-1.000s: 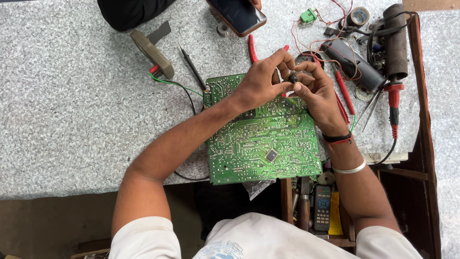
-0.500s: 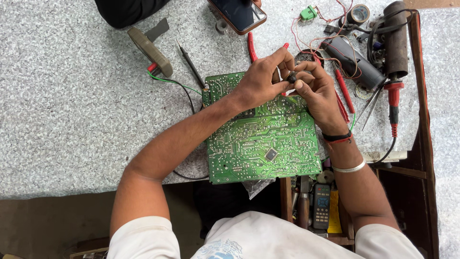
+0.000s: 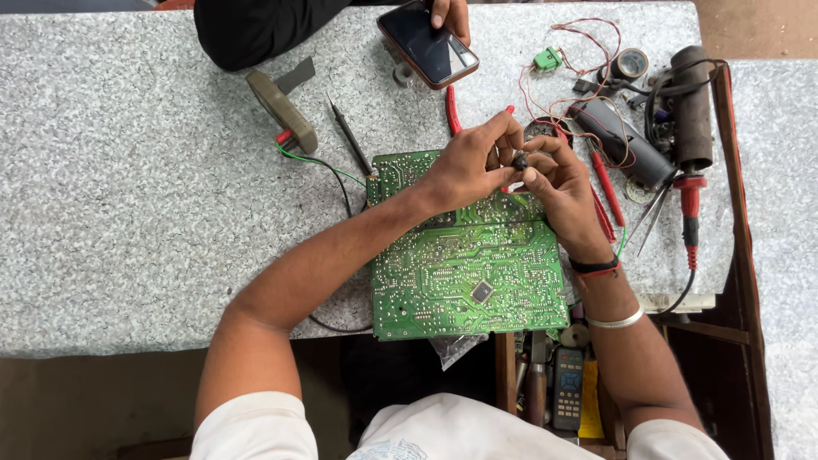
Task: The person works on a green circuit board at a repair bench, holding the board steady while using a soldering iron on its components. They pick up and position small electronic parts, press them onto the board, and touch the soldering iron to the joints, occasionally reaching across the cluttered workbench.
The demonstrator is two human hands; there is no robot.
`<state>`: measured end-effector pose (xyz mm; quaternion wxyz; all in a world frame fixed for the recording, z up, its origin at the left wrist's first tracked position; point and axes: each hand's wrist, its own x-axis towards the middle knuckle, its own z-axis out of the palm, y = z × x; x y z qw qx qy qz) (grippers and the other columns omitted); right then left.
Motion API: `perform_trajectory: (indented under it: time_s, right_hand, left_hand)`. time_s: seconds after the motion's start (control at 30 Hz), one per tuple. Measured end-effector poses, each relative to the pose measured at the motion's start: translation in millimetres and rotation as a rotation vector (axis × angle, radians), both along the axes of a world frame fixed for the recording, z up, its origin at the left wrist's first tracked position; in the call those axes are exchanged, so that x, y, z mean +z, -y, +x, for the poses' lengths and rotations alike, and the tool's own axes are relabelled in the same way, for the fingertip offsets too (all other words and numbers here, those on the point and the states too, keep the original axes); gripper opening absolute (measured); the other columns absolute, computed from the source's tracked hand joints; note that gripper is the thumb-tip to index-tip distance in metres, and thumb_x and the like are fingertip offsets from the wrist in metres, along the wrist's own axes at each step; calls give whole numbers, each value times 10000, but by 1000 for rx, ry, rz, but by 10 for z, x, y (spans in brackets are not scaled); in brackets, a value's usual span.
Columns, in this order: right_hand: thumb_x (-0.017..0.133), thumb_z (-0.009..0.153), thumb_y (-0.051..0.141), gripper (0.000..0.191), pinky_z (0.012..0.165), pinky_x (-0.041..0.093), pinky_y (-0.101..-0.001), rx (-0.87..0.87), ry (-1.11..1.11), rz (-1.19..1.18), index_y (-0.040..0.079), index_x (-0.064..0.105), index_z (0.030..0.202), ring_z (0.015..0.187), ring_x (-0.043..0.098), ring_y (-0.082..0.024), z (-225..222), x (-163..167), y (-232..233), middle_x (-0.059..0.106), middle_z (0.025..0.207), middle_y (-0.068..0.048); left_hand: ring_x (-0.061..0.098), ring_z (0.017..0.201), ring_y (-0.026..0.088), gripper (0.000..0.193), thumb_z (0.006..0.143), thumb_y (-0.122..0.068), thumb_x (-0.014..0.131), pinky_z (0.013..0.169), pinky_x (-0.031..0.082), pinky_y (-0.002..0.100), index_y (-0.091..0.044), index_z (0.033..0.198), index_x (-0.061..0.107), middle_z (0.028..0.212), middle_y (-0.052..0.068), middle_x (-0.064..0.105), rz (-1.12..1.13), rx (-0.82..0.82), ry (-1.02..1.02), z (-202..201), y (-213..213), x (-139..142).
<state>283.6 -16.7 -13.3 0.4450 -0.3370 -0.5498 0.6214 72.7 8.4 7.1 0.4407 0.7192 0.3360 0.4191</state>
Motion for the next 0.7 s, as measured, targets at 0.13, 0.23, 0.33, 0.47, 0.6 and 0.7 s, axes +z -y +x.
perform_trajectory:
  time_s: [0.13, 0.23, 0.33, 0.47, 0.6, 0.7]
  right_hand:
    - [705, 1037, 142, 385, 931, 597, -326, 10, -23, 2, 64, 531, 1372, 1097, 658, -117, 10, -25, -4, 651, 1155, -26]
    - [710, 1046, 132, 388, 938, 600, -332, 7, -25, 11, 59, 536, 1385, 1091, 655, -120, 11, -35, 1, 634, 1126, -19]
    - [697, 1033, 142, 388, 926, 588, -315, 5, 0, 14, 61, 527, 1373, 1090, 659, -122, -2, -4, -4, 663, 1145, -34]
    - [675, 1026, 176, 363, 892, 579, -289, -9, -23, -25, 64, 526, 1337, 1068, 665, -118, -34, -8, -2, 694, 1168, -44]
    - [700, 1040, 159, 365, 906, 608, -313, -2, -33, 5, 51, 551, 1355, 1065, 655, -115, -9, -49, -27, 635, 1104, -25]
    - [709, 1036, 135, 369, 915, 571, -294, -8, -37, -8, 47, 533, 1347, 1063, 643, -117, 1, -49, -6, 646, 1142, -39]
  left_hand:
    - [678, 711, 98, 388, 832, -19, 821, 614, 556, 291, -56, 1073, 520, 807, 21, 630, 17, 9, -5, 3, -17, -35]
    - [679, 705, 100, 391, 831, -26, 822, 613, 558, 294, -57, 1075, 518, 802, 22, 631, 10, 12, -5, 18, -15, -64]
    - [679, 708, 103, 385, 834, -22, 816, 614, 557, 299, -54, 1073, 516, 805, 23, 628, 15, 17, 0, 17, -27, -67]
    - [673, 723, 93, 369, 838, -12, 806, 623, 559, 293, -50, 1075, 526, 825, 21, 622, 41, 8, 39, 6, -24, -81]
    - [634, 667, 75, 348, 831, -31, 814, 579, 521, 277, -54, 1074, 565, 803, 6, 629, 6, 30, 18, 11, -7, -108]
    - [605, 652, 71, 350, 833, -50, 830, 573, 506, 266, -59, 1084, 587, 793, 2, 620, 39, 47, 10, -13, -6, -91]
